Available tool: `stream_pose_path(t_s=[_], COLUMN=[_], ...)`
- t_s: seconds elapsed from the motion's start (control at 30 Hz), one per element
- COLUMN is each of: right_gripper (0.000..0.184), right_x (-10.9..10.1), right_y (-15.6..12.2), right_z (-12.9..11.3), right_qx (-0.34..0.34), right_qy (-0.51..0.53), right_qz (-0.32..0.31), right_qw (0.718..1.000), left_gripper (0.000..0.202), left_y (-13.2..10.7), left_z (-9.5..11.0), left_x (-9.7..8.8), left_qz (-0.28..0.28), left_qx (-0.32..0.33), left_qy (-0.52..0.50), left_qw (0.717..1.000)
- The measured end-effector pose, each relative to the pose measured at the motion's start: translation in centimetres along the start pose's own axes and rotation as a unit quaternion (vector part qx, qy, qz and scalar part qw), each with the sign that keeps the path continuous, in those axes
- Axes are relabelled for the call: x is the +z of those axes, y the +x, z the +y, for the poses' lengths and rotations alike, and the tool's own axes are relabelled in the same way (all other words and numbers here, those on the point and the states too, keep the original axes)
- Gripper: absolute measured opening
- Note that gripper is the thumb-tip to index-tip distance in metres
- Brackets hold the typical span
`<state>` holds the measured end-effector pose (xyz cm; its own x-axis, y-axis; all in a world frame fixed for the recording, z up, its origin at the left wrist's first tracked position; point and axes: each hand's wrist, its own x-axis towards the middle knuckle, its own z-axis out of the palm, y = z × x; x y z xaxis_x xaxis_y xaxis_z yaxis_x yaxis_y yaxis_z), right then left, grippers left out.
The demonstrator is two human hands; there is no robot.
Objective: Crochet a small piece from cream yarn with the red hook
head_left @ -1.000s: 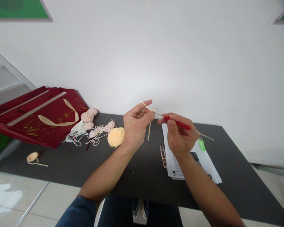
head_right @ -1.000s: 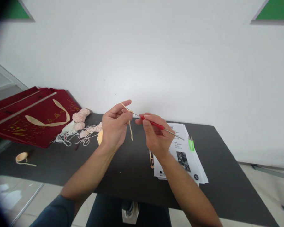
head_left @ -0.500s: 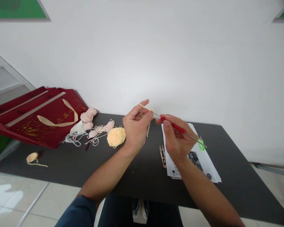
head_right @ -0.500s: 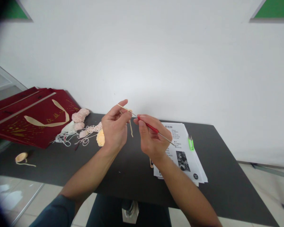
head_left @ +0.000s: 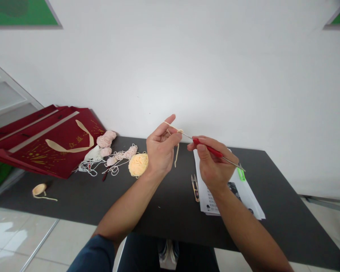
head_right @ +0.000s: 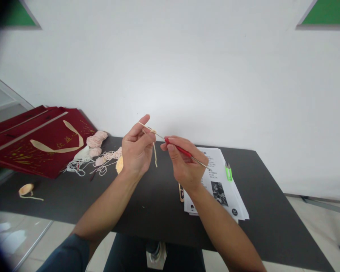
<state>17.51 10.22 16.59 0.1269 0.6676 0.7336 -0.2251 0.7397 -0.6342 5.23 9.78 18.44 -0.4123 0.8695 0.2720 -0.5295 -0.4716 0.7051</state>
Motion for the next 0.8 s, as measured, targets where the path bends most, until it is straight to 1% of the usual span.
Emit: stream_pose_path(t_s=[0.1,0.17,0.23,0.33,0.4,0.43,0.53,0.6,0.7,0.8], right_gripper=[0.02,0.023,0.027,0.036,0.04,0.04,0.035,0.03,0.024,0.017], right_x=[0.2,0.2,0.2,0.0,-0.1,-0.2,-0.2,-0.2,-0.4,-1.0], right_y=[0.0,-0.2,-0.5,-0.9,-1.0,-1.0,-0.8,-0.5,0.1,1.1], right_z=[-0.2,-0.4,-0.6,-0.5,-0.2,0.0,0.6,0.9,1.1,1.1], right_qx=[0.011,0.002,-0.029,-0.099,-0.124,-0.124,-0.087,-0.053,-0.004,0.035], right_qy=[0.011,-0.003,-0.041,-0.106,-0.119,-0.112,-0.062,-0.017,0.05,0.092], right_qz=[0.012,0.011,-0.001,-0.024,-0.033,-0.036,-0.045,-0.045,-0.049,-0.068], right_qw=[1.0,1.0,0.999,0.989,0.985,0.985,0.993,0.997,0.998,0.993], left_gripper=[0.047,0.047,0.047,0.045,0.045,0.045,0.045,0.044,0.043,0.046], left_y=[0.0,0.0,-0.1,-0.3,-0.3,-0.2,0.1,0.3,0.5,0.6], left_z=[-0.1,-0.1,-0.1,-0.1,0.2,0.3,1.0,1.3,1.4,1.2], left_x=[0.0,0.0,0.2,0.4,0.5,0.5,0.3,0.2,0.0,-0.2], left_qz=[0.011,0.016,0.025,0.031,0.016,0.003,-0.037,-0.051,-0.064,-0.077], left_qx=[0.015,0.019,0.022,0.014,-0.01,-0.028,-0.087,-0.112,-0.125,-0.122], left_qy=[0.019,0.024,0.022,0.002,-0.022,-0.035,-0.067,-0.081,-0.082,-0.041], left_qw=[1.0,0.999,0.999,0.999,1.0,0.999,0.993,0.989,0.987,0.989])
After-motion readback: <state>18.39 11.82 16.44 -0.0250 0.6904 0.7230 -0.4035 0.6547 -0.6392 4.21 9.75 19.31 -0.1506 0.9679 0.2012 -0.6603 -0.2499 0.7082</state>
